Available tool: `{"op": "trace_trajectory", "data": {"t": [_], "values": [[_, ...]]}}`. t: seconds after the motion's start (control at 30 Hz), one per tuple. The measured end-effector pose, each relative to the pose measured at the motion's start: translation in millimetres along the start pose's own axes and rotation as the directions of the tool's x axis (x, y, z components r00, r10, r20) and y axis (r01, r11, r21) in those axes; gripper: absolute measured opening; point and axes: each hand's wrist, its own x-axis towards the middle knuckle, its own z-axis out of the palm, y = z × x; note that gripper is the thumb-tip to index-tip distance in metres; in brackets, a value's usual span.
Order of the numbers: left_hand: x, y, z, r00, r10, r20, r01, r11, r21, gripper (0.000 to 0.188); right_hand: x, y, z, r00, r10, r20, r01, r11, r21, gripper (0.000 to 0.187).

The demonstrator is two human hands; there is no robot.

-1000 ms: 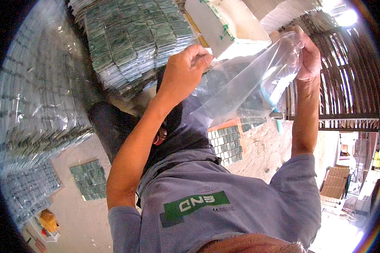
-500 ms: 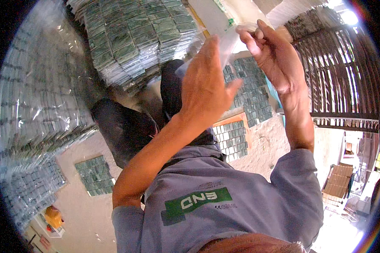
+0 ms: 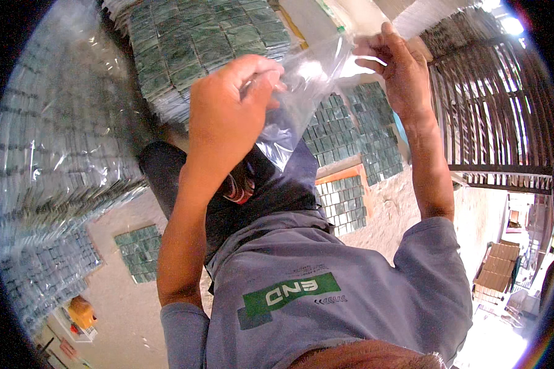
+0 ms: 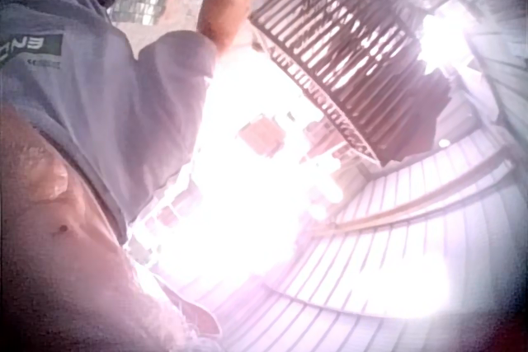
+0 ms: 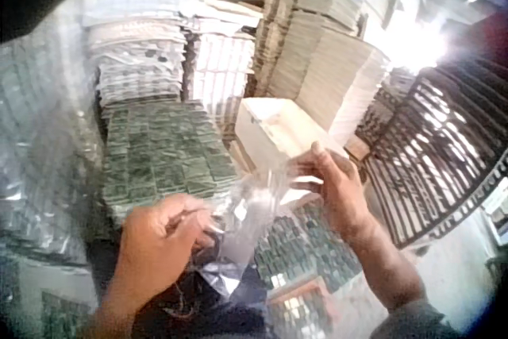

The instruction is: The person is kneeling on the floor and packaging green mosaic tile sheets into clear plastic bags. They repeatedly pick up a tile sheet, place it into a bag, and stack the packaged unit on a growing pile.

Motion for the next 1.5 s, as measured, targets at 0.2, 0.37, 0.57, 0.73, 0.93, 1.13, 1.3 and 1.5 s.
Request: {"op": "trace_trajectory", "data": {"t": [0.2, 0.37, 0.57, 0.73, 0.93, 1.13, 1.3, 1.5], "values": [[1.5, 16.6, -11.0, 0.999, 0.025, -0.035, -0.023, 0.998, 0.055, 0.018, -15.2, 4.4, 42.1, 0.943, -0.324, 0.077, 0.333, 0.905, -0.266, 0.064], [-7.5, 31.3, -20.9, 0.997, 0.025, 0.069, -0.032, 0.993, 0.114, 0.019, 6.6, 25.0, 48.2, 0.983, 0.035, 0.183, 0.077, 0.817, -0.572, 0.043], [-9.4, 31.5, -79.9, 0.988, -0.058, -0.146, 0.083, 0.982, 0.169, 0.018, 22.2, 37.0, 37.1, 0.965, -0.191, 0.178, 0.237, 0.926, -0.293, 0.026], [18.6, 12.3, -122.2, 0.919, -0.091, -0.385, 0.175, 0.966, 0.190, 0.022, 52.5, 36.6, 34.4, 0.958, -0.051, 0.284, 0.101, 0.981, -0.165, 0.026], [71.9, -31.3, -159.4, 0.919, -0.172, -0.354, 0.179, 0.984, -0.012, 0.028, 124.4, 50.6, 62.5, 0.923, 0.074, 0.377, -0.098, 0.994, 0.045, 0.033], [131.1, -72.2, -194.3, 0.887, -0.252, -0.387, 0.255, 0.966, -0.044, 0.027, 200.0, 87.1, 83.5, 0.927, 0.085, 0.366, -0.103, 0.994, 0.030, 0.031], [184.4, -86.8, -218.5, 0.879, -0.254, -0.403, 0.281, 0.960, 0.007, 0.022, 244.3, 106.4, 102.3, 0.948, 0.048, 0.314, -0.052, 0.999, 0.004, 0.025], [231.3, -112.7, -240.6, 0.859, -0.290, -0.421, 0.311, 0.950, -0.020, 0.016, 293.1, 127.1, 128.7, 0.973, 0.036, 0.228, -0.044, 0.999, 0.031, 0.019]]}}
